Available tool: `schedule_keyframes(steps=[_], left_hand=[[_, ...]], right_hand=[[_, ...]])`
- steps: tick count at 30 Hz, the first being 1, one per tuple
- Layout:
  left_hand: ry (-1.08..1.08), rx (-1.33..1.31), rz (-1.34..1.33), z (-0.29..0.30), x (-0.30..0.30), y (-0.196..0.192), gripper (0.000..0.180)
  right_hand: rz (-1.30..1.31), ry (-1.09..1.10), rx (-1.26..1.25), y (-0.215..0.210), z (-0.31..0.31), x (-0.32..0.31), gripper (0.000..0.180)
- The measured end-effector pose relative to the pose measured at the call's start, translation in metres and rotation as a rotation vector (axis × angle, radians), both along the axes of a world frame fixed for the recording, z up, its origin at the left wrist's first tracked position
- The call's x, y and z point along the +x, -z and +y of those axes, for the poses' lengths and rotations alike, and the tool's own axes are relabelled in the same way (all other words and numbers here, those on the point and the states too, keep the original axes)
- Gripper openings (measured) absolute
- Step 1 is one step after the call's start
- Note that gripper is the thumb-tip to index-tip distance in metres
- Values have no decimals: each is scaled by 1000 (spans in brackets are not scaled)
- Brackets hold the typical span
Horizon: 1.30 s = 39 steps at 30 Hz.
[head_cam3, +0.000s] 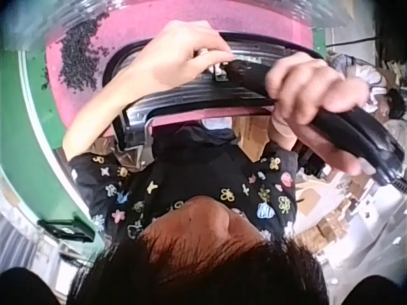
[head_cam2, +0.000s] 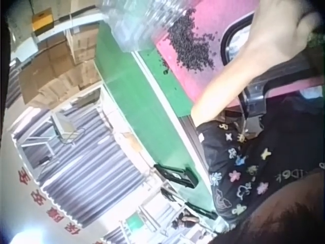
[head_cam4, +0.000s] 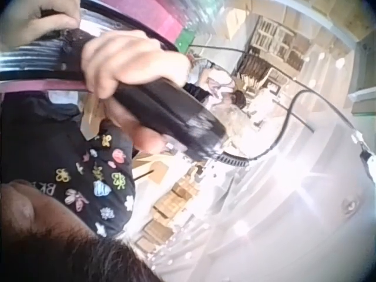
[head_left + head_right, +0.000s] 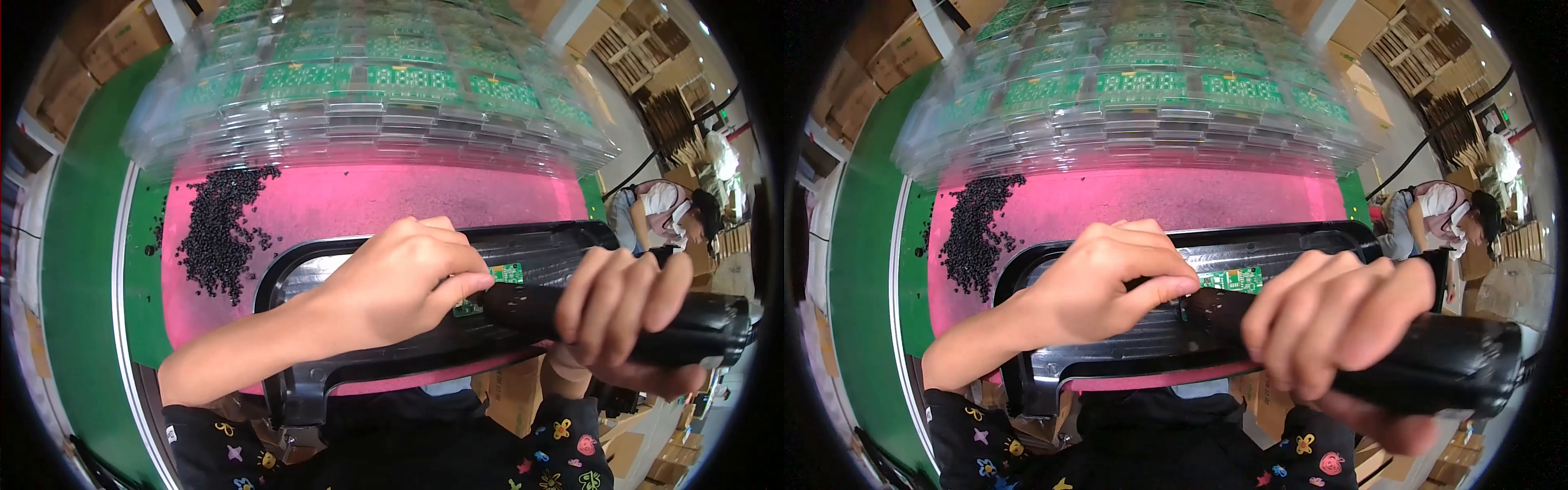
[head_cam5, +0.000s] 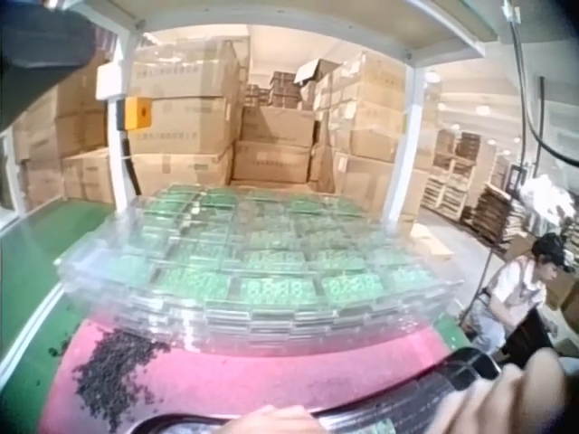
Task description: Assembling printed circuit boards into plastic housings using an electric screwdriver and screws.
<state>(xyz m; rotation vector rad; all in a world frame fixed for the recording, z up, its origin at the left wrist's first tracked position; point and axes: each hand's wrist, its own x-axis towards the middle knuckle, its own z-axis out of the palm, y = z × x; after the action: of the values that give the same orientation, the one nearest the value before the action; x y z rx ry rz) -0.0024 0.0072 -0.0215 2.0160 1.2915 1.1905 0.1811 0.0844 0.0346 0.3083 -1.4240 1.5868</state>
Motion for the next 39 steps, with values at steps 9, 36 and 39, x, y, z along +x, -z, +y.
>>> schedule_keyframes(steps=[9, 36, 39], left_hand=[[-214, 29, 156, 0, -5, -3, 11], [-244, 8, 265, -4, -2, -5, 11], [-251, 7, 273, -4, -2, -3, 12]], right_hand=[[-257, 121, -112, 9, 9, -3, 59], [-482, -259, -109, 16, 31, -20, 69], [-483, -190, -138, 14, 26, -24, 66]])
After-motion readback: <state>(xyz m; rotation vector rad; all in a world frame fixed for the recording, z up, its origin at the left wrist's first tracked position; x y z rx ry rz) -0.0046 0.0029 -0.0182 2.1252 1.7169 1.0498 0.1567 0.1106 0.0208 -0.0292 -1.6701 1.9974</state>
